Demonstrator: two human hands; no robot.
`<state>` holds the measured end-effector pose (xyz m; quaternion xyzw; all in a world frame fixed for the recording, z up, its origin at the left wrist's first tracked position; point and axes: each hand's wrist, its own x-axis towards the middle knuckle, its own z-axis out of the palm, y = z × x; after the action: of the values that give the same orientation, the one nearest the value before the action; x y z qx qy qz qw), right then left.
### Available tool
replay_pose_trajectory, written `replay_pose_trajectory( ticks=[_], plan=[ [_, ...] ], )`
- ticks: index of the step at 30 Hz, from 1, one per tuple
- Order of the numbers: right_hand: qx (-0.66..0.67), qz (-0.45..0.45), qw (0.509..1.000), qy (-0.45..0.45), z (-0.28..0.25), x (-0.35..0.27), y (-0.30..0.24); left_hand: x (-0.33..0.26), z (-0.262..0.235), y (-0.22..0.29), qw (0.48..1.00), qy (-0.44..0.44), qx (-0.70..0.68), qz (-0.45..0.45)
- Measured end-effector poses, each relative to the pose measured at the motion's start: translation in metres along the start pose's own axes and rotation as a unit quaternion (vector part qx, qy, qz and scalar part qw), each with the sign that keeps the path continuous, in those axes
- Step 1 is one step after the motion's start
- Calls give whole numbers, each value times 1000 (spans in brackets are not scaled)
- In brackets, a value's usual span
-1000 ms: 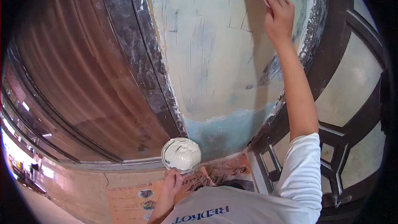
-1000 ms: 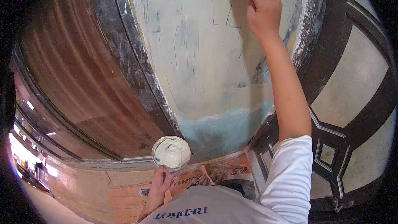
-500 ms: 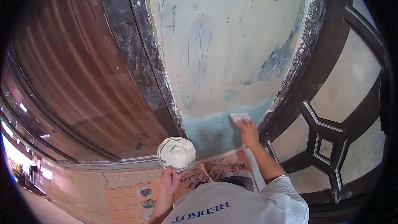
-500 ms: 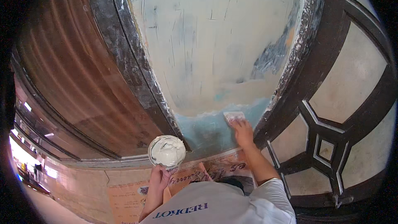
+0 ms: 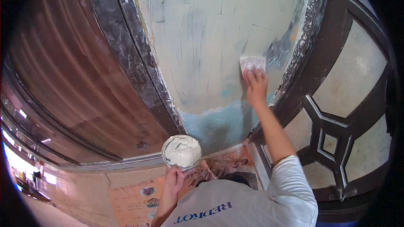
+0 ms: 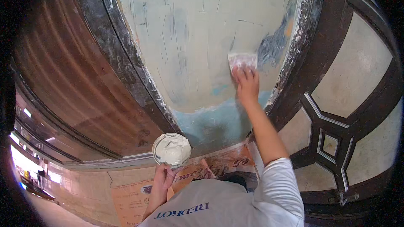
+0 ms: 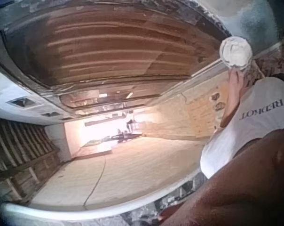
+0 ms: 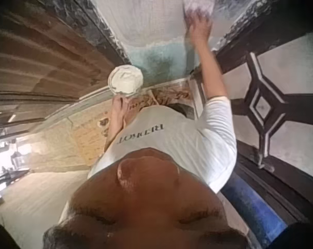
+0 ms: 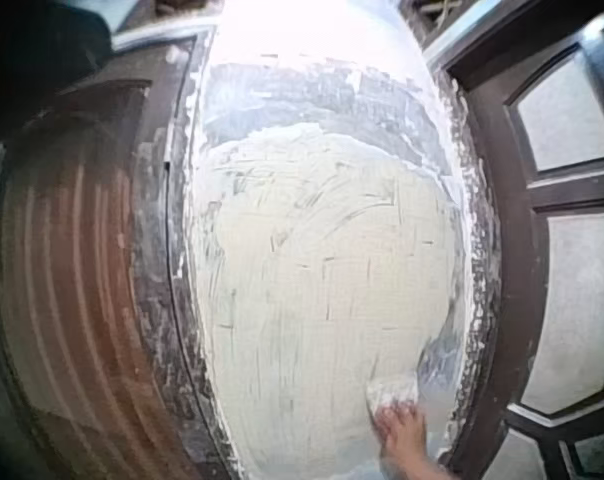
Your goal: The person applies wall filler compound from a small bucket onto a wall surface using a putty knife.
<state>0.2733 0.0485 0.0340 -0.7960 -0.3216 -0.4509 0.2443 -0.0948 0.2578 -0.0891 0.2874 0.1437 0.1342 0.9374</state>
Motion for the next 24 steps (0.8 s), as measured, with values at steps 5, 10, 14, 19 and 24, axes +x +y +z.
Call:
replay_pose_trajectory(
  ticks=[5,10,14,19,24],
  plan=[
    [96,90,964,-233,14,-178,-4,-4,-2,2,1000,6,8,6],
    [88,138,977,-134,4,-182,32,-1,7,-7,1000,15,8,17],
    [44,119,992,19,-28,-70,79,4,15,-16,999,16,28,-5],
    [5,11,987,161,-78,64,89,9,40,-33,999,14,22,22],
    [-75,18,996,53,-33,30,101,19,56,-61,998,11,-52,12]
  ],
)
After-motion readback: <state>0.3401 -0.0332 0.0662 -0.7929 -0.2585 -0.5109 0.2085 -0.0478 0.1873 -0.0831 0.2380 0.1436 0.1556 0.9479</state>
